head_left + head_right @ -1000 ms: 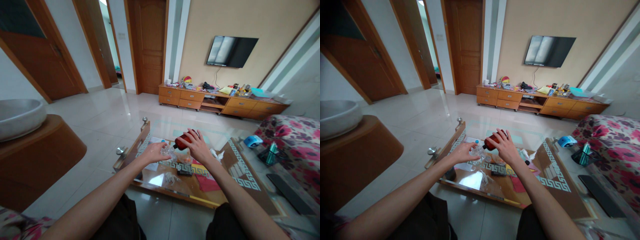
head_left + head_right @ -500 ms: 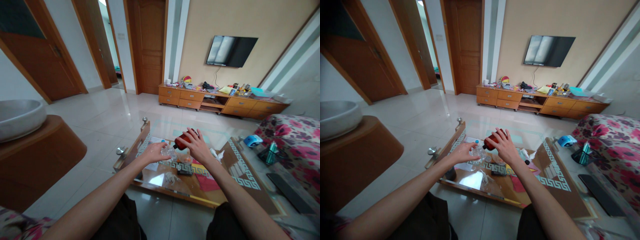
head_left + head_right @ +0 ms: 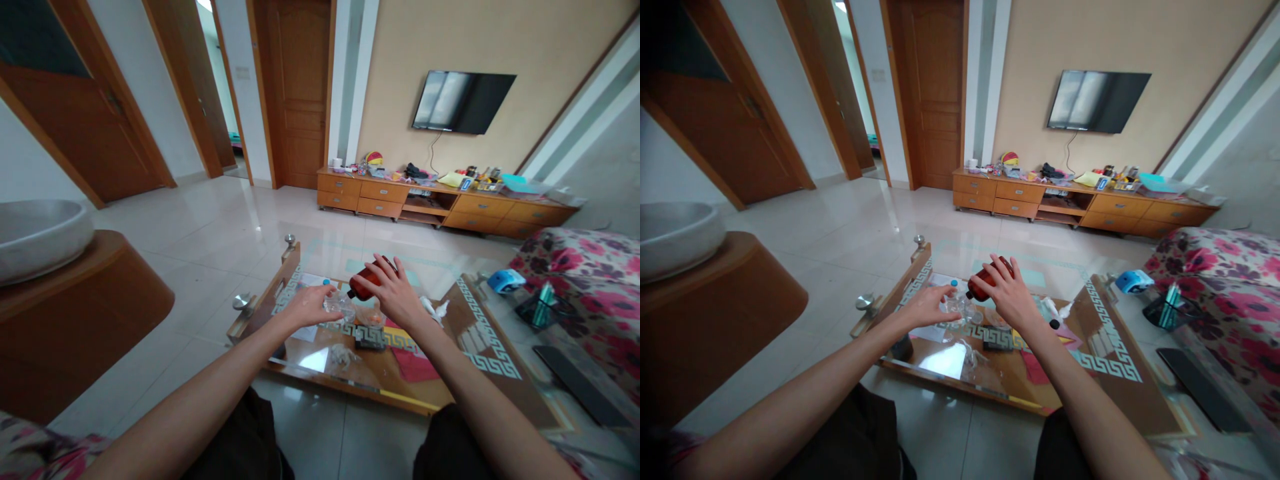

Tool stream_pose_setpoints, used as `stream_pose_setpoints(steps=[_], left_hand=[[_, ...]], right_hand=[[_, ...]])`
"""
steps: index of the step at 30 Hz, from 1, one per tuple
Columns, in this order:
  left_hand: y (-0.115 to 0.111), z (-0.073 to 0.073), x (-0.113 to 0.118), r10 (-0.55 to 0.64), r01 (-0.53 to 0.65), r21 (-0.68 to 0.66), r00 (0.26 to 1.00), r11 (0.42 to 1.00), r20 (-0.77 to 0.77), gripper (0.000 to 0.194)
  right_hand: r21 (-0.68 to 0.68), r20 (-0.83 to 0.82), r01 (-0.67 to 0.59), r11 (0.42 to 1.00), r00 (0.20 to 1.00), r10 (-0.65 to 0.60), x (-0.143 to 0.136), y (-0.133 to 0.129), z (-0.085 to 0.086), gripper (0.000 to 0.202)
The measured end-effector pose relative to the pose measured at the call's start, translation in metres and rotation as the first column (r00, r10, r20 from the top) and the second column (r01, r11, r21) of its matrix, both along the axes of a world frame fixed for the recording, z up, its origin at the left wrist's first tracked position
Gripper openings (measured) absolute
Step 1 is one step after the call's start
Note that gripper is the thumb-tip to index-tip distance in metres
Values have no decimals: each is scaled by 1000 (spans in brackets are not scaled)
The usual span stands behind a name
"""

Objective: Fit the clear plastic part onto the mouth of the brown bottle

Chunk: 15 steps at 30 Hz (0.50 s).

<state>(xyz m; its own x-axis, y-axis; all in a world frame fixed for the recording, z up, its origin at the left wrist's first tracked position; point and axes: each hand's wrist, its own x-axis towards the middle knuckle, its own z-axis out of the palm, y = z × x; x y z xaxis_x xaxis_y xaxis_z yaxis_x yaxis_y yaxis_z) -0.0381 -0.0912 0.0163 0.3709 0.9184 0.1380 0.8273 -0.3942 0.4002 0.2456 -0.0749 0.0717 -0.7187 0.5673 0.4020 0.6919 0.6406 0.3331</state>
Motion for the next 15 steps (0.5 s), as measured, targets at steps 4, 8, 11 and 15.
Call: stream_pose_setpoints(steps=[4,8,11,15], left_hand=[[1,-2,0,-7,7,14,1000,1000,4,80],[2,-3,-1,-13,13,12,1000,1000,5,80],[2,-3,-1,-19,19,13,1000,1000,5,79],[2,-3,-2,-22,22,11,1000,1000,-2,77]], right_hand=[[-5,-20,0,1000,1000,0,0,0,0,87],[-9,-28,4,1000,1000,-4,0,-1,1,86],[-12,-30,1,1000,1000,-1,-1,-2,1,86],[-25,-24,-5,1000,1000,4,-1,-3,2,86]])
